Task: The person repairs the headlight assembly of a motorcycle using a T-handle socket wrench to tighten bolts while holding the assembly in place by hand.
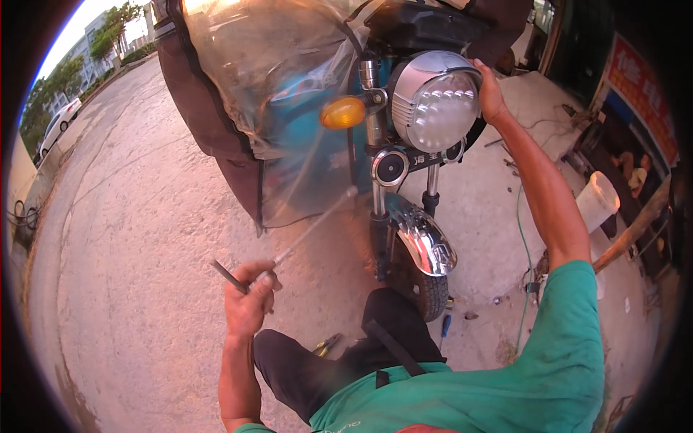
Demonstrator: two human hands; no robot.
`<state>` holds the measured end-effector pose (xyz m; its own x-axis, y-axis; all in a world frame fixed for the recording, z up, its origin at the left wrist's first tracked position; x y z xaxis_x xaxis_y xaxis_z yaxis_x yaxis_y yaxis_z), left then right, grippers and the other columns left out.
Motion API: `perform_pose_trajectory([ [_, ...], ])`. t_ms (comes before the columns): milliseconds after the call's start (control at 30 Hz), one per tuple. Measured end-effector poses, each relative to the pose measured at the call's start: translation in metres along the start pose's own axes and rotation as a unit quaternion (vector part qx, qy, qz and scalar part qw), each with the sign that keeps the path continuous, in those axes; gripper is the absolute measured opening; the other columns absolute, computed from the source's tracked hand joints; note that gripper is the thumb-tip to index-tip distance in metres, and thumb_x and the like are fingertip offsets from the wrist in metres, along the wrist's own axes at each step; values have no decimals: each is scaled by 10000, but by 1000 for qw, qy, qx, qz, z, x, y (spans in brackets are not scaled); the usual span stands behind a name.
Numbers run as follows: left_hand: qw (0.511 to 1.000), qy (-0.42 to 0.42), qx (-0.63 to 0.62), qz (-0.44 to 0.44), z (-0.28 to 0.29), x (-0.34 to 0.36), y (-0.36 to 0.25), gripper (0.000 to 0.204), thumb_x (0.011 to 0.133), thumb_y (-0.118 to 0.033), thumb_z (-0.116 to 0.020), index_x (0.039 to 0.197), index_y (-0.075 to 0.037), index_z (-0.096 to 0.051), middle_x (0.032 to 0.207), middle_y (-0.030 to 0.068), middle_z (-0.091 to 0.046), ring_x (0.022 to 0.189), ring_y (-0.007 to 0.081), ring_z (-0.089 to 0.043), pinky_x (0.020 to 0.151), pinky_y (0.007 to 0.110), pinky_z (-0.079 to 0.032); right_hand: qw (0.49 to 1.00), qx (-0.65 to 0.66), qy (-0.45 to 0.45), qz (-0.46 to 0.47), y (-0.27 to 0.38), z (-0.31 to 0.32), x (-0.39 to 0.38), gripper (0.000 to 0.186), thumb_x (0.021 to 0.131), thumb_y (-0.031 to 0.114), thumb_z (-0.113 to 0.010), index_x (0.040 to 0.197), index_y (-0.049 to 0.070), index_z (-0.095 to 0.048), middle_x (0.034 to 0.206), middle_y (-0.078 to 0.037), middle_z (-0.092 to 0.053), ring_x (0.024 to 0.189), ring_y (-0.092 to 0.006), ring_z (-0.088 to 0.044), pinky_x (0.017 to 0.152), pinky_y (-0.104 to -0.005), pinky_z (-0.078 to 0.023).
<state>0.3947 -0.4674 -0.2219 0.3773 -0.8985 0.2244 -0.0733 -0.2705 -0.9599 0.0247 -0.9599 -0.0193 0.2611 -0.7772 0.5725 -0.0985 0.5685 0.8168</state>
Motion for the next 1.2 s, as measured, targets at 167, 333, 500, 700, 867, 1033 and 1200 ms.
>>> perform_pose_trajectory([
  [167, 996, -3, -65, -68, -7, 65, -37, 254, 1062, -114, -608, 1263, 38, -638, 866, 132, -682, 442, 51, -404, 413, 212, -295, 1000, -3, -10, -1, -8, 10, 6, 656, 1097, 455, -410, 1396, -85, -632, 1388, -145, -678, 1285, -218, -605, 1160, -319, -393],
  [333, 991, 39, -108, -72, -17, 98, -45, 258, 1084, -96, -556, 1289, 42, -631, 875, 126, -687, 449, 51, -419, 423, 204, -317, 1000, -1, -9, -11, -1, 0, 4, 674, 1095, 462, -406, 1406, -95, -622, 1390, -147, -677, 1282, -218, -606, 1155, -318, -399],
  [500, 986, 28, -143, -79, -45, 107, -55, 262, 1091, -94, -544, 1296, 43, -632, 875, 113, -693, 454, 58, -428, 429, 213, -335, 1000, 0, 8, -1, -5, 8, 5, 687, 1094, 469, -401, 1426, -97, -606, 1413, -153, -665, 1310, -225, -593, 1166, -322, -391],
  [700, 992, -22, -106, -61, -62, 104, -80, 259, 1067, -97, -575, 1256, 63, -651, 852, 97, -688, 489, 40, -419, 459, 212, -310, 1000, -11, -14, 14, -16, 15, 11, 696, 1097, 471, -393, 1442, -100, -590, 1446, -162, -649, 1345, -235, -579, 1187, -324, -371],
  [867, 991, -16, -133, 5, -46, 121, -100, 265, 1060, -104, -588, 1266, 53, -646, 832, 73, -679, 479, 57, -418, 431, 227, -307, 1000, -16, -21, 10, 1, -3, -2, 678, 1100, 473, -393, 1425, -81, -612, 1410, -139, -664, 1309, -224, -591, 1174, -328, -387],
  [1033, 956, 59, -260, 122, -8, 160, -95, 282, 1087, -110, -562, 1336, 10, -619, 887, 74, -648, 470, 30, -382, 396, 211, -332, 1000, 1, -27, -7, 16, -15, -14, 660, 1101, 474, -394, 1404, -61, -634, 1367, -118, -677, 1267, -207, -602, 1158, -330, -404],
  [1200, 981, 51, -177, 61, -16, 160, -92, 282, 1080, -117, -576, 1320, 26, -619, 877, 81, -658, 466, 42, -395, 402, 211, -340, 1000, 3, -1, -4, 0, 4, -2, 682, 1097, 479, -392, 1436, -71, -610, 1452, -149, -638, 1365, -232, -556, 1195, -330, -362],
])
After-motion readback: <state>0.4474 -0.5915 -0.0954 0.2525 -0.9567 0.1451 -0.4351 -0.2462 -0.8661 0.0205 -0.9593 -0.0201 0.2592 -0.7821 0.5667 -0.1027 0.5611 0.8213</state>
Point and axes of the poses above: each hand's wrist, its own x-axis towards the middle knuckle, its own z-axis out of the back of the hand, y = z × x, the point moved 2 cm from there along x, towards the middle knuckle
